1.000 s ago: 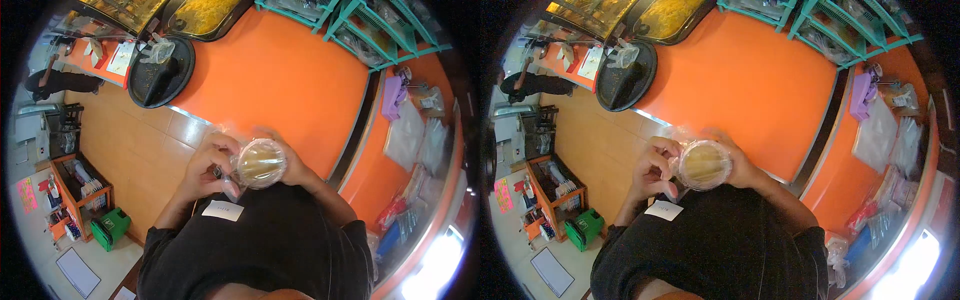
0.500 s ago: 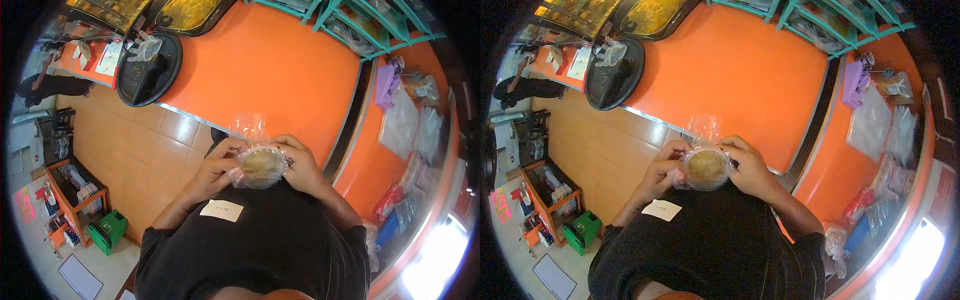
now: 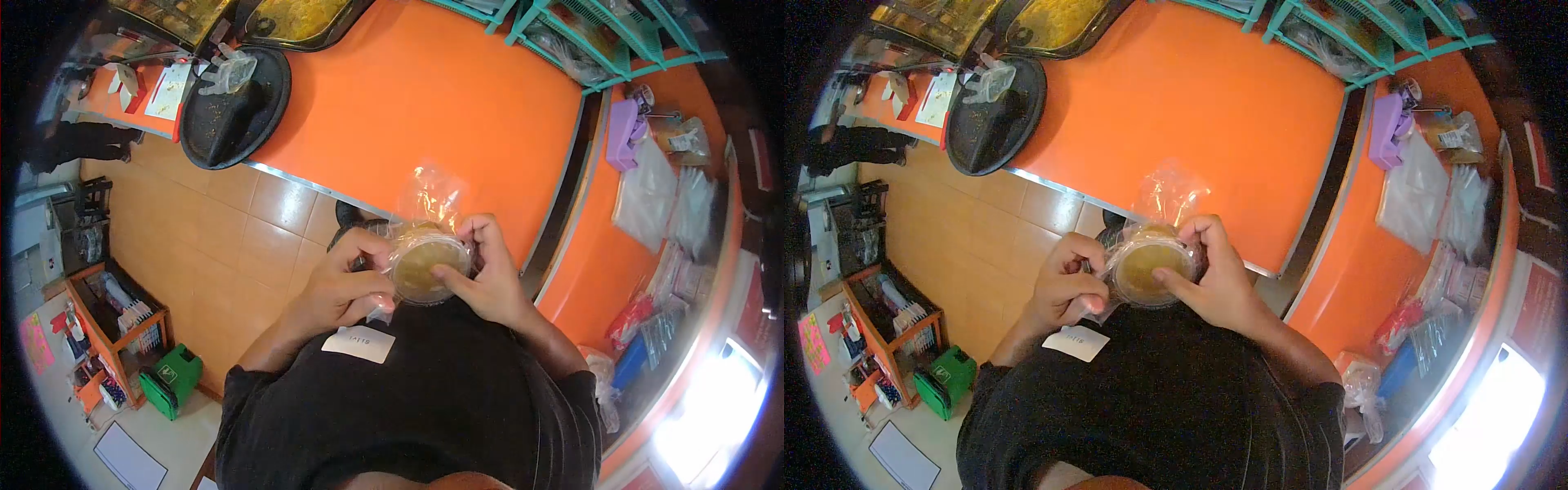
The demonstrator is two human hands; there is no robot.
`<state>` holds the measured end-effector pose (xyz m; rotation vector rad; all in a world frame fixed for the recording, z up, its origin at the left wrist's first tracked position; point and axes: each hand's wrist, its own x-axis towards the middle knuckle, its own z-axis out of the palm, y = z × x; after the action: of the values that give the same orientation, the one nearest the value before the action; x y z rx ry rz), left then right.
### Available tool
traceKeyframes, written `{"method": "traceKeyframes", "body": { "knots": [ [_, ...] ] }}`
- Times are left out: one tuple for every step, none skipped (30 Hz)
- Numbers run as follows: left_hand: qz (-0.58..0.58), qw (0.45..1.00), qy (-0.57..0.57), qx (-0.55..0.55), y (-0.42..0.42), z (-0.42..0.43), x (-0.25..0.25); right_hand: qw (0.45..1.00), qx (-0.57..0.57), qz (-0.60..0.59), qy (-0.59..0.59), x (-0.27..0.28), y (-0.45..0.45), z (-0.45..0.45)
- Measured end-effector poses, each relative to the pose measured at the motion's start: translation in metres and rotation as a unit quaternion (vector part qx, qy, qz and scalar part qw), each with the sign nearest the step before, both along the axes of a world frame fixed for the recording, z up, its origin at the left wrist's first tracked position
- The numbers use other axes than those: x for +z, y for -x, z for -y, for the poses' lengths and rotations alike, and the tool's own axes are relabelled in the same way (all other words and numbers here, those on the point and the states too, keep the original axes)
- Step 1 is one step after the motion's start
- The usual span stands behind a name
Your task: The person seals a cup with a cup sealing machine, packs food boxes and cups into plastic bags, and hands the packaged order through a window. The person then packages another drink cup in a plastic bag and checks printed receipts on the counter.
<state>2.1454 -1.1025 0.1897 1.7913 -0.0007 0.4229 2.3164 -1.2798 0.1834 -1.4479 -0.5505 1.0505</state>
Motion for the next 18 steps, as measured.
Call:
{"method": "traceKeyframes", "body": {
  "knots": [
    [-0.01, 0.997, 0.071, -0.011, 0.001, 0.003, -0.001, 1.0, 0.001, 0.004, 0.005, 0.0, 0.003, -0.006],
    [-0.011, 0.996, 0.073, -0.041, 0.0, 0.0, 0.003, 1.0, 0.0, 0.009, 0.011, 0.0, 0.004, -0.009],
    [-0.01, 0.995, 0.075, -0.07, -0.003, -0.005, 0.011, 0.999, 0.036, 0.011, 0.024, -0.001, -0.001, -0.01],
    [-0.009, 0.992, 0.076, -0.099, -0.006, -0.009, 0.014, 0.997, 0.072, 0.014, 0.038, -0.002, -0.009, -0.01],
    [-0.005, 0.989, 0.082, -0.122, -0.006, -0.011, 0.014, 0.993, 0.107, 0.015, 0.051, -0.003, -0.013, -0.01],
    [-0.002, 0.986, 0.089, -0.144, -0.005, -0.013, 0.013, 0.989, 0.117, 0.056, 0.069, 0.0, -0.013, -0.011],
    [0.001, 0.982, 0.095, -0.166, -0.005, -0.015, 0.013, 0.984, 0.126, 0.096, 0.088, 0.004, -0.013, -0.012],
    [0.018, 0.981, 0.091, -0.172, -0.006, -0.017, 0.014, 0.976, 0.135, 0.135, 0.105, 0.006, -0.013, -0.013],
    [0.034, 0.98, 0.087, -0.177, -0.009, -0.018, 0.017, 0.982, 0.129, 0.106, 0.09, 0.004, -0.012, -0.013],
    [0.049, 0.979, 0.083, -0.182, -0.012, -0.02, 0.02, 0.987, 0.123, 0.077, 0.075, 0.001, -0.01, -0.015],
    [0.089, 0.972, 0.102, -0.194, -0.018, -0.019, 0.02, 0.99, 0.117, 0.047, 0.06, -0.002, -0.008, -0.017],
    [0.128, 0.963, 0.121, -0.206, -0.027, -0.017, 0.019, 0.993, 0.106, 0.011, 0.05, -0.002, -0.005, -0.018],
    [0.168, 0.952, 0.139, -0.217, -0.032, -0.016, 0.02, 0.994, 0.095, -0.023, 0.04, -0.001, -0.003, -0.021],
    [0.155, 0.947, 0.142, -0.241, -0.032, -0.016, 0.021, 0.994, 0.084, -0.056, 0.03, -0.001, -0.003, -0.023],
    [0.143, 0.943, 0.144, -0.265, -0.033, -0.016, 0.022, 0.994, 0.088, -0.038, 0.049, -0.004, -0.004, -0.023],
    [0.13, 0.937, 0.147, -0.289, -0.032, -0.016, 0.023, 0.993, 0.09, -0.02, 0.069, -0.01, -0.004, -0.022],
    [0.115, 0.938, 0.155, -0.288, -0.031, -0.017, 0.026, 0.992, 0.092, -0.003, 0.089, -0.013, -0.004, -0.021],
    [0.1, 0.938, 0.163, -0.287, -0.029, -0.019, 0.029, 0.99, 0.099, 0.033, 0.096, -0.008, -0.003, -0.023]
  ]
}}
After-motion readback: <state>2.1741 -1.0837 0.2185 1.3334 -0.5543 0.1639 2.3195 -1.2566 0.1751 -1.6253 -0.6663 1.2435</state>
